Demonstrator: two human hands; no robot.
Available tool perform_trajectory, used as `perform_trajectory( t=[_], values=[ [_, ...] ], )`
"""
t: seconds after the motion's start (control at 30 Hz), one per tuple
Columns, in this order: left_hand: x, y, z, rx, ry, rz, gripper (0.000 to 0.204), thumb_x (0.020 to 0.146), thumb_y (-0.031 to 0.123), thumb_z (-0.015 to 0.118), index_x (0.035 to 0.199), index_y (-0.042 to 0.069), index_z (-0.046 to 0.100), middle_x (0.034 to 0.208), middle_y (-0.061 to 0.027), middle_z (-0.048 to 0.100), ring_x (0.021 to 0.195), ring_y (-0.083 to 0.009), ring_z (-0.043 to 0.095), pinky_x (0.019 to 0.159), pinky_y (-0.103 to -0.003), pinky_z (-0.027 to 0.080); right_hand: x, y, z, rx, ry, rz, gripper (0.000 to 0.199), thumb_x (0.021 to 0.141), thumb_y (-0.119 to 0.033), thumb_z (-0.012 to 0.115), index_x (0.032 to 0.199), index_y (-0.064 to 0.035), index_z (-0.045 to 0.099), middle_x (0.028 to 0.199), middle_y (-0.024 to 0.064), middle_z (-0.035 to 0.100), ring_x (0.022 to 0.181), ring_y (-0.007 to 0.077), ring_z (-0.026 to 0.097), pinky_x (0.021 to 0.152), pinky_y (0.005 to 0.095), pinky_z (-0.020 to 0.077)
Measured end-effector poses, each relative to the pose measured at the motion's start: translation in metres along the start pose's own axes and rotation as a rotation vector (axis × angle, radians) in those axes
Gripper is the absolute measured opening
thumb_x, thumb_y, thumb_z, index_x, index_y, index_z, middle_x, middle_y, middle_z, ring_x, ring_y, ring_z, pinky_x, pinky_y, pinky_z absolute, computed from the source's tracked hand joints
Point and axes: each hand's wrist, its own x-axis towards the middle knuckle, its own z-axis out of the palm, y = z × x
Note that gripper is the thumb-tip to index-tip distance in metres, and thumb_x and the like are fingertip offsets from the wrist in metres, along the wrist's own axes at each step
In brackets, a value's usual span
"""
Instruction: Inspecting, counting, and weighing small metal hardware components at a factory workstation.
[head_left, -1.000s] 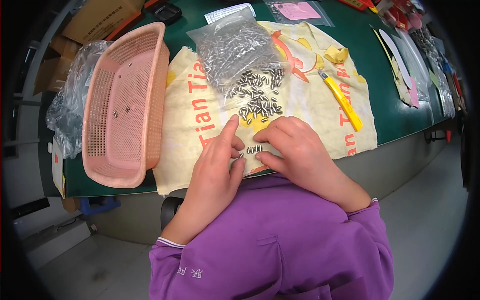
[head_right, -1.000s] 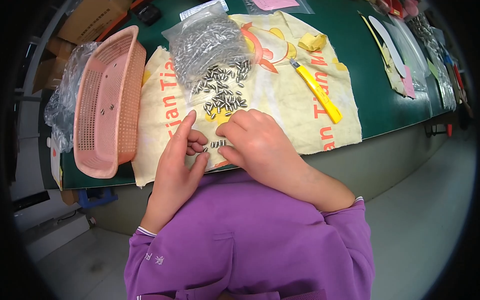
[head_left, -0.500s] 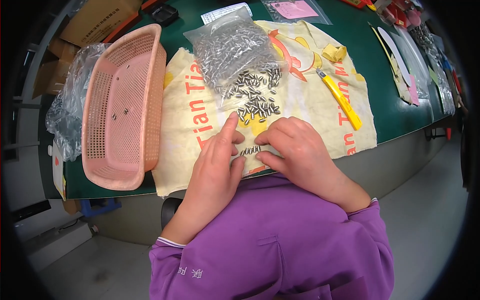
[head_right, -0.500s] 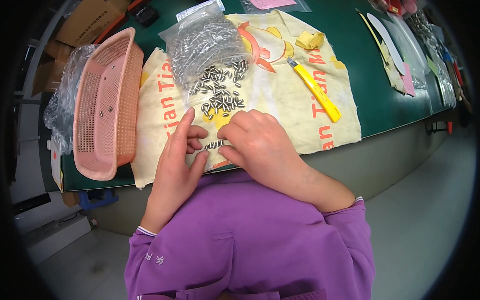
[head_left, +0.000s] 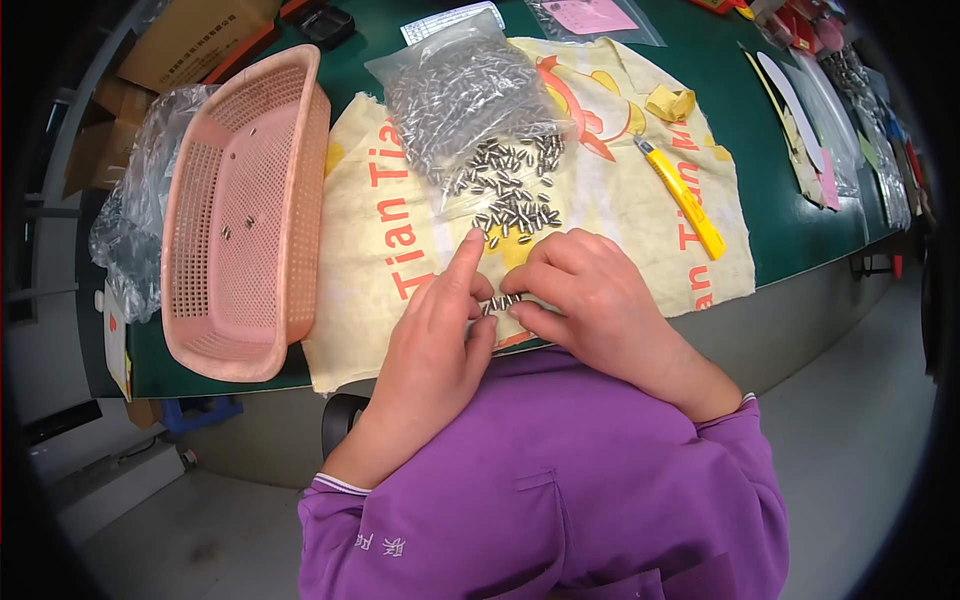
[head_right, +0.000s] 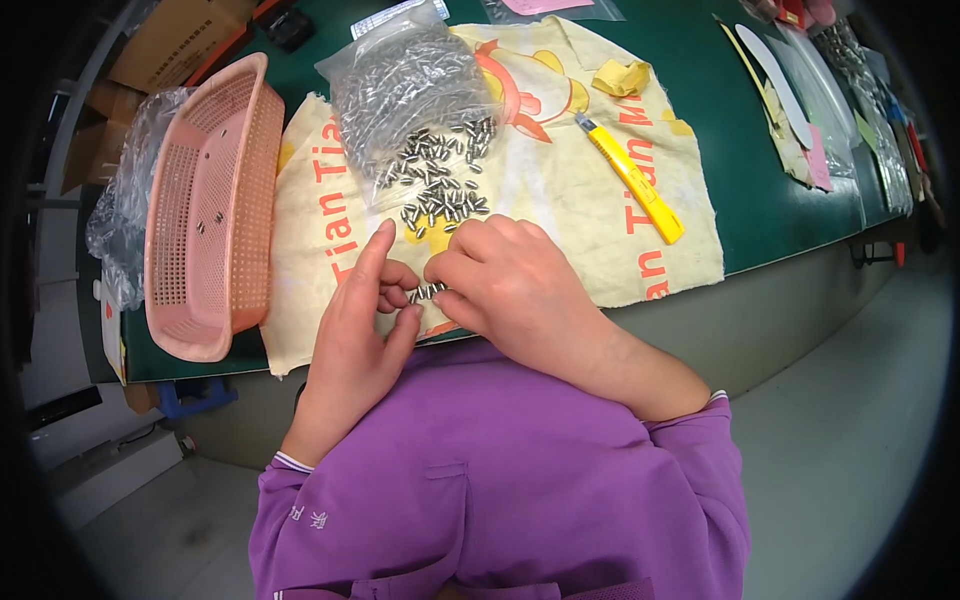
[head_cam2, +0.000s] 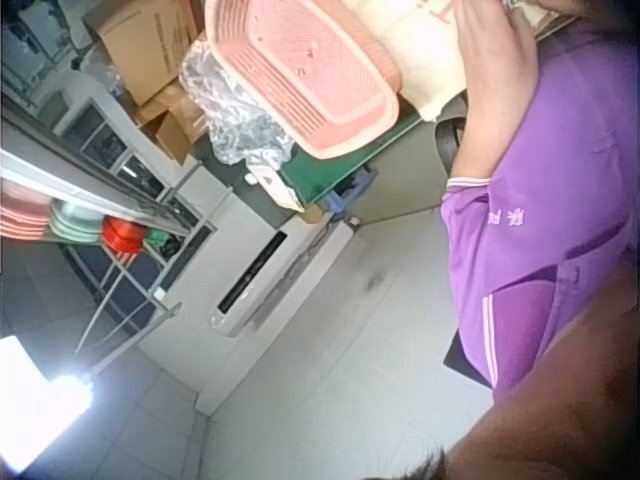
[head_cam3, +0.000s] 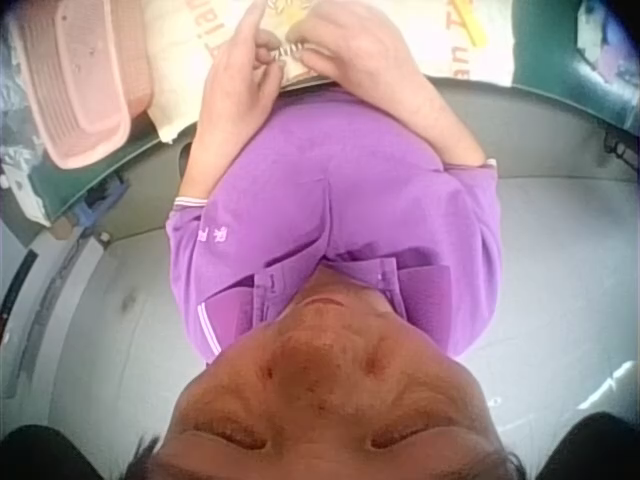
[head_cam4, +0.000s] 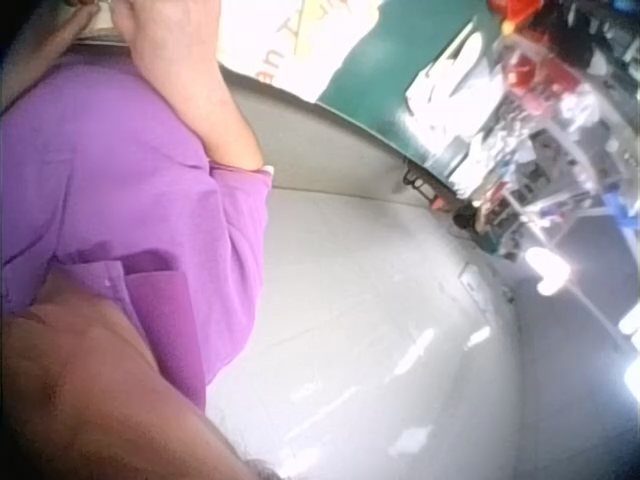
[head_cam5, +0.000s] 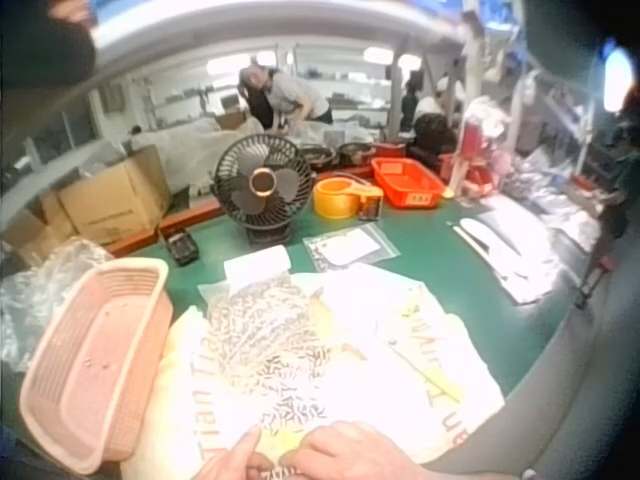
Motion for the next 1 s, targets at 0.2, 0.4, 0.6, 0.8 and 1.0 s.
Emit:
perform_trajectory(
  t=[0.2,0.4,0.6,0.8,1.0],
  values=[
    [-0.0013,-0.0029,-0.0001,0.037,0.030,0.025,0.083,0.081,-0.013,0.065,0.155,0.002,0.031,0.097,-0.0072,0.059,0.083,-0.0161,0.057,0.076,-0.030,0.050,-0.0014,0.0003,-0.0008,0.004,-0.028,0.003,0.018,0.077,-0.012,0.076,0.092,-0.0111,0.066,0.089,0.0039,0.055,0.085,0.0248,0.058,0.074,0.0391,0.0448],
    [-0.0019,0.0020,-0.0013,0.005,0.014,-0.064,0.085,0.080,-0.011,0.067,0.155,0.002,0.030,0.097,-0.0081,0.059,0.085,-0.0208,0.058,0.078,-0.033,0.050,-0.0018,0.0016,0.0008,0.008,-0.023,-0.003,0.018,0.077,-0.013,0.076,0.092,-0.0105,0.066,0.091,0.0043,0.056,0.086,0.0251,0.058,0.074,0.0391,0.0451],
    [-0.0013,0.0009,-0.0027,0.005,0.035,-0.030,0.083,0.081,-0.010,0.065,0.155,0.004,0.031,0.104,-0.0103,0.061,0.088,-0.0238,0.060,0.081,-0.036,0.051,-0.0011,0.0010,0.0005,0.011,-0.042,0.012,0.019,0.077,-0.013,0.076,0.093,-0.0106,0.066,0.091,0.0044,0.056,0.087,0.0252,0.058,0.075,0.0394,0.0452],
    [-0.0018,-0.0007,-0.0009,-0.040,-0.003,-0.034,0.082,0.082,-0.012,0.063,0.156,0.003,0.031,0.103,-0.0087,0.061,0.086,-0.0190,0.059,0.080,-0.032,0.051,0.0001,-0.0017,-0.0004,0.008,-0.030,0.017,0.020,0.075,-0.011,0.078,0.092,-0.0109,0.068,0.089,0.0038,0.058,0.085,0.0248,0.059,0.075,0.0388,0.0461],
    [-0.0009,-0.0006,0.0004,-0.019,0.011,-0.029,0.082,0.082,-0.013,0.064,0.156,0.004,0.031,0.099,-0.0065,0.062,0.085,-0.0152,0.058,0.078,-0.029,0.050,-0.0005,0.0011,0.0025,0.014,-0.022,0.016,0.020,0.074,-0.011,0.078,0.092,-0.0110,0.068,0.089,0.0038,0.059,0.085,0.0247,0.059,0.074,0.0387,0.0462]
  ],
)
